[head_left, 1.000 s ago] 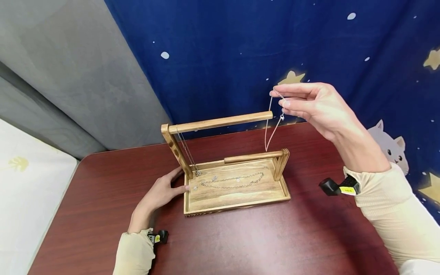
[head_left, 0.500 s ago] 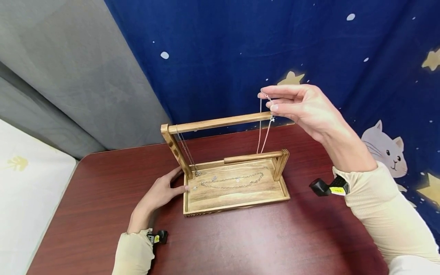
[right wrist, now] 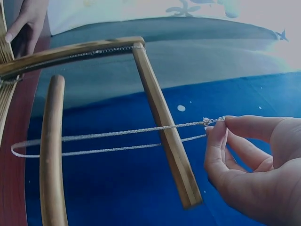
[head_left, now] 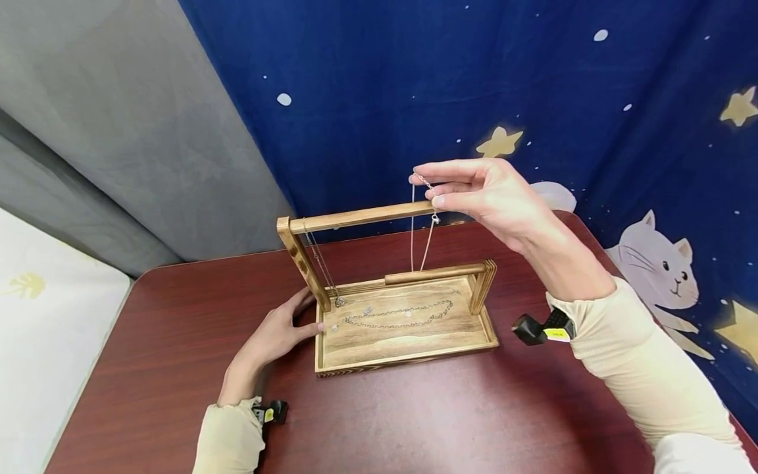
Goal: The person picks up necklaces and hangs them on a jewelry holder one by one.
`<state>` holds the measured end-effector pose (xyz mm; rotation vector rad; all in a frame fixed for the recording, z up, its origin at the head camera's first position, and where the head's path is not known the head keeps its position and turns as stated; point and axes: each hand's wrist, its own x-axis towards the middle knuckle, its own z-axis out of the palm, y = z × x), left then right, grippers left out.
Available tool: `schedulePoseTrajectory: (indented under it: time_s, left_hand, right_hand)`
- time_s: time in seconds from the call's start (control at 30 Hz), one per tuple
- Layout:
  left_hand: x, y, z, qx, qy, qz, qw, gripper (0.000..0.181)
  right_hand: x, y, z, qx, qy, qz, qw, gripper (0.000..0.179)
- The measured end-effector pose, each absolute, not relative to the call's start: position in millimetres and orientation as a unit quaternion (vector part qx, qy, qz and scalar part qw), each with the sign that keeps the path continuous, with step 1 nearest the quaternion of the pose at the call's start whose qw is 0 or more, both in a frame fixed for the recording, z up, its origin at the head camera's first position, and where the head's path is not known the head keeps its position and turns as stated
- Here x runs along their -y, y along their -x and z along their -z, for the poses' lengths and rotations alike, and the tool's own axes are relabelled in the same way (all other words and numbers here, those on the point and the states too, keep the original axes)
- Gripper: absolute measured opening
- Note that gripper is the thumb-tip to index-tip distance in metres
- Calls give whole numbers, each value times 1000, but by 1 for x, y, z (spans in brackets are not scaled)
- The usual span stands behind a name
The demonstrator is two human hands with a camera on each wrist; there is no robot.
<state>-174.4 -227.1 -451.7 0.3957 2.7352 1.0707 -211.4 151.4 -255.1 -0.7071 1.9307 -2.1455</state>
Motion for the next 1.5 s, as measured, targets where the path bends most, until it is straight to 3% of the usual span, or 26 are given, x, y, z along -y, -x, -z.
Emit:
schedulePoseTrajectory:
  time_s: [1.5]
  left_hand:
    - [227,176,451,-924,-131,-347,93,78]
  right_hand:
    - [-81,209,261,-677,253,683,109,36]
